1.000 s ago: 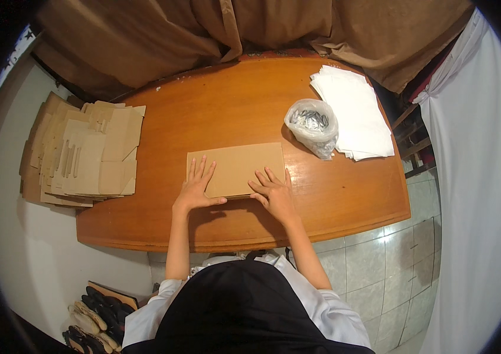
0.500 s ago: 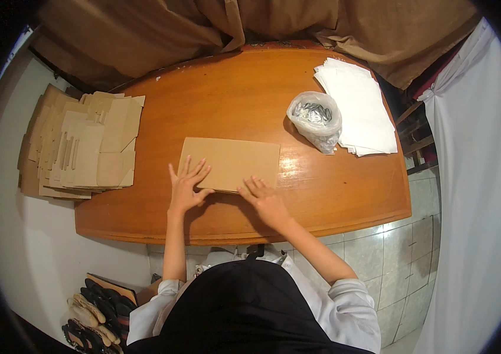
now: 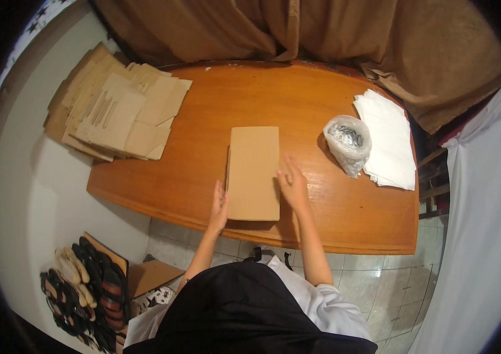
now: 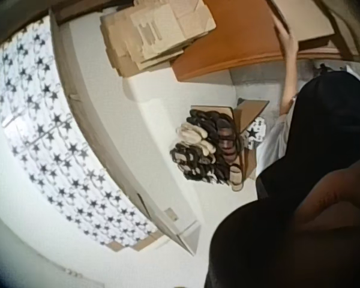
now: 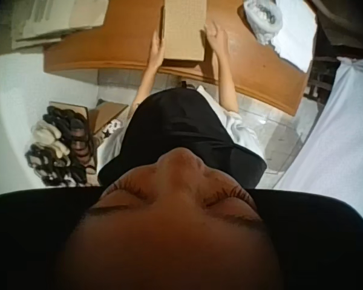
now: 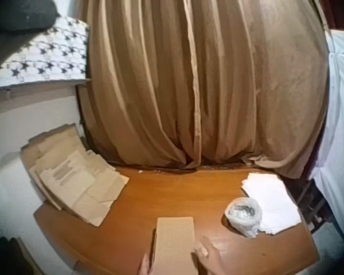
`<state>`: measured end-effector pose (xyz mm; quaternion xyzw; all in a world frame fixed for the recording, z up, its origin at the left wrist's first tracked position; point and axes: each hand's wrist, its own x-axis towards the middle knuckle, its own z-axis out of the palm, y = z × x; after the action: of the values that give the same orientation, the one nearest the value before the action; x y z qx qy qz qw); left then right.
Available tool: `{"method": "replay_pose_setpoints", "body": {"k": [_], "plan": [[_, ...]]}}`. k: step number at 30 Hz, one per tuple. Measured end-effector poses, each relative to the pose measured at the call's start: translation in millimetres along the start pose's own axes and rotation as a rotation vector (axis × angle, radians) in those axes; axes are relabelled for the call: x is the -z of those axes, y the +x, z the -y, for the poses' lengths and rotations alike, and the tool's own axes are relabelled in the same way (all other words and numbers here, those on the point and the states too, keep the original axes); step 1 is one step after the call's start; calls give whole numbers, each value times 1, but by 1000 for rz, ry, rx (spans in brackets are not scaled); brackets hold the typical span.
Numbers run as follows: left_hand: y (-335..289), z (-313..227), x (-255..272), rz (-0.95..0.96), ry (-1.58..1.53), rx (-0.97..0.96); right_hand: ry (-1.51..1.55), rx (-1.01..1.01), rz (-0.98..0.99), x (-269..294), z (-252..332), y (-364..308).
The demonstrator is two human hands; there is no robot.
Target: The person folds flat cardboard sheets into shoe boxes by hand, then stacks the assembled shoe boxes on a shelf.
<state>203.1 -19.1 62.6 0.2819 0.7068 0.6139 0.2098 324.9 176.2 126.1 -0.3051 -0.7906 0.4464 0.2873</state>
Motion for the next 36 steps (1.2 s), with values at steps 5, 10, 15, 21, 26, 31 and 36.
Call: {"method": "replay_pose_setpoints", "body": {"k": [5, 10, 15, 21, 26, 31, 36], "plan": [[-36, -15, -7, 173, -96, -35, 402, -155, 71, -19, -30, -48], [-82, -69, 16, 129, 65, -225, 475, 0, 173, -33, 15, -81], [-195, -130, 82, -61, 425, -326, 662, 143, 309, -54, 103, -147], [-383, -169, 145, -485, 644, -297, 828, 206, 777, -89, 217, -281], [-513, -207, 185, -854, 653, -241, 904, 624, 1131, -114, 307, -377], [-610, -247, 216, -1153, 772, -195, 635, 1279, 1246, -132, 385, -436], [-679, -276, 260, -1270, 916, -155, 563, 1491, 1329, -162, 461, -491]]}}
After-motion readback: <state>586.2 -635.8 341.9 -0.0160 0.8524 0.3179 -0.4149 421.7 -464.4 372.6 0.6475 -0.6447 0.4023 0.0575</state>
